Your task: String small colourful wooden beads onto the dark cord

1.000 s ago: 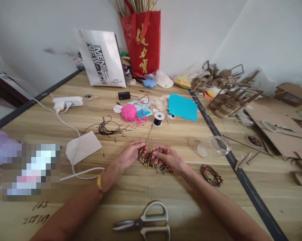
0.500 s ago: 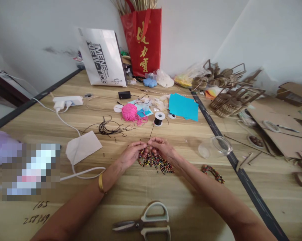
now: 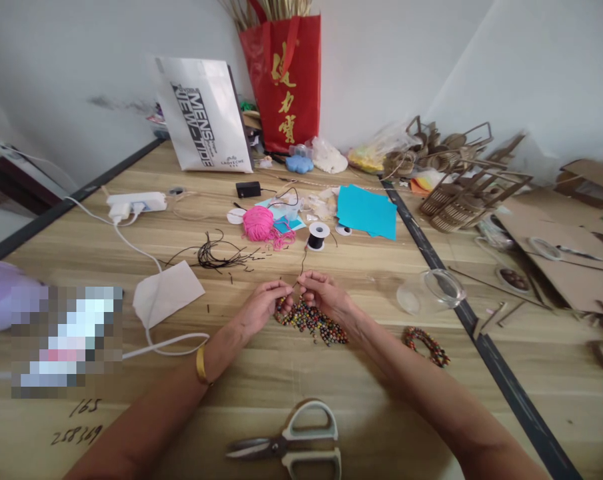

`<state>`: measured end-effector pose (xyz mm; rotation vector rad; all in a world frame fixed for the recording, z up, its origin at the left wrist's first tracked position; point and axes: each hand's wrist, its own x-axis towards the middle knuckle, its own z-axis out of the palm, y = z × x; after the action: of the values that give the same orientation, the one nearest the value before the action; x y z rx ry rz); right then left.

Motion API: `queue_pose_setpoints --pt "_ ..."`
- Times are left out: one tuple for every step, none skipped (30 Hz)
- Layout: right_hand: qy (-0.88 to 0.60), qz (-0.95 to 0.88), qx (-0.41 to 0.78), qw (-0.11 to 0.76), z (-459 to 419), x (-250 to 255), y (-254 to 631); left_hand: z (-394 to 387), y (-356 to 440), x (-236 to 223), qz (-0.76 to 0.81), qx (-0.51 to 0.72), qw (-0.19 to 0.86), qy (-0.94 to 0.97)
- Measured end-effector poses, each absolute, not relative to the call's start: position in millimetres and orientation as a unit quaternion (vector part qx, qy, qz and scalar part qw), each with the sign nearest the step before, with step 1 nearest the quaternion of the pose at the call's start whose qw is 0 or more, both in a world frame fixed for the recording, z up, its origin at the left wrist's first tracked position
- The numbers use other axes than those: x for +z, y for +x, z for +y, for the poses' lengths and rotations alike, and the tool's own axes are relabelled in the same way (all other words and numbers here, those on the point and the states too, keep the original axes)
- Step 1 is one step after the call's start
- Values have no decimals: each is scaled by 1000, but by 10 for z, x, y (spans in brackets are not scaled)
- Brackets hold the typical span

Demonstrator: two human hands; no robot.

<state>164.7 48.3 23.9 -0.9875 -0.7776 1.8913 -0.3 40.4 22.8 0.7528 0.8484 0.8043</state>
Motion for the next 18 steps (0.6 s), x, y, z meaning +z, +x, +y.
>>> queue_pose_setpoints --pt "-394 -308 758 418 474 250 1653 404 -1 235 387 375 772 338" --pt "-392 -307 762 413 464 260 1662 404 0 242 383 377 776 330" --pt "-391 -307 766 407 452 268 1672 403 1 250 380 380 779 323" --pt "-390 -308 769 402 438 274 1683 403 1 256 377 383 781 318" --pt "-390 -311 770 398 423 276 1694 402 1 260 375 386 782 314" --pt "-390 -316 769 396 404 277 1706 400 2 264 373 388 784 310" --pt "-391 -322 767 395 383 274 1717 398 2 267 372 388 785 307" --pt "-391 -327 764 396 359 272 1729 396 2 269 370 387 788 305" --pt "-390 -331 761 398 334 269 1741 394 3 271 368 386 790 303" --pt "-389 -333 760 401 308 269 1753 392 3 274 366 384 792 303" --pt "-387 -332 759 405 281 273 1766 389 3 277 364 383 793 303" --pt "-384 -329 759 409 255 282 1779 388 4 281 363 381 795 303" --pt "-381 -326 759 415 231 296 1792 387 4 284 361 382 795 303" --pt "-379 -323 759 419 209 315 1804 386 4 287 361 382 796 301" --pt "-379 -321 760 421 190 337 1814 386 4 289 361 382 796 300" --pt "-380 -320 759 421 175 360 1821 387 4 290 361 381 797 300" --pt "-383 -322 758 418 164 383 1824 387 4 290 360 380 797 301" --pt "-387 -326 757 414 159 402 1822 387 4 289 358 378 798 303"
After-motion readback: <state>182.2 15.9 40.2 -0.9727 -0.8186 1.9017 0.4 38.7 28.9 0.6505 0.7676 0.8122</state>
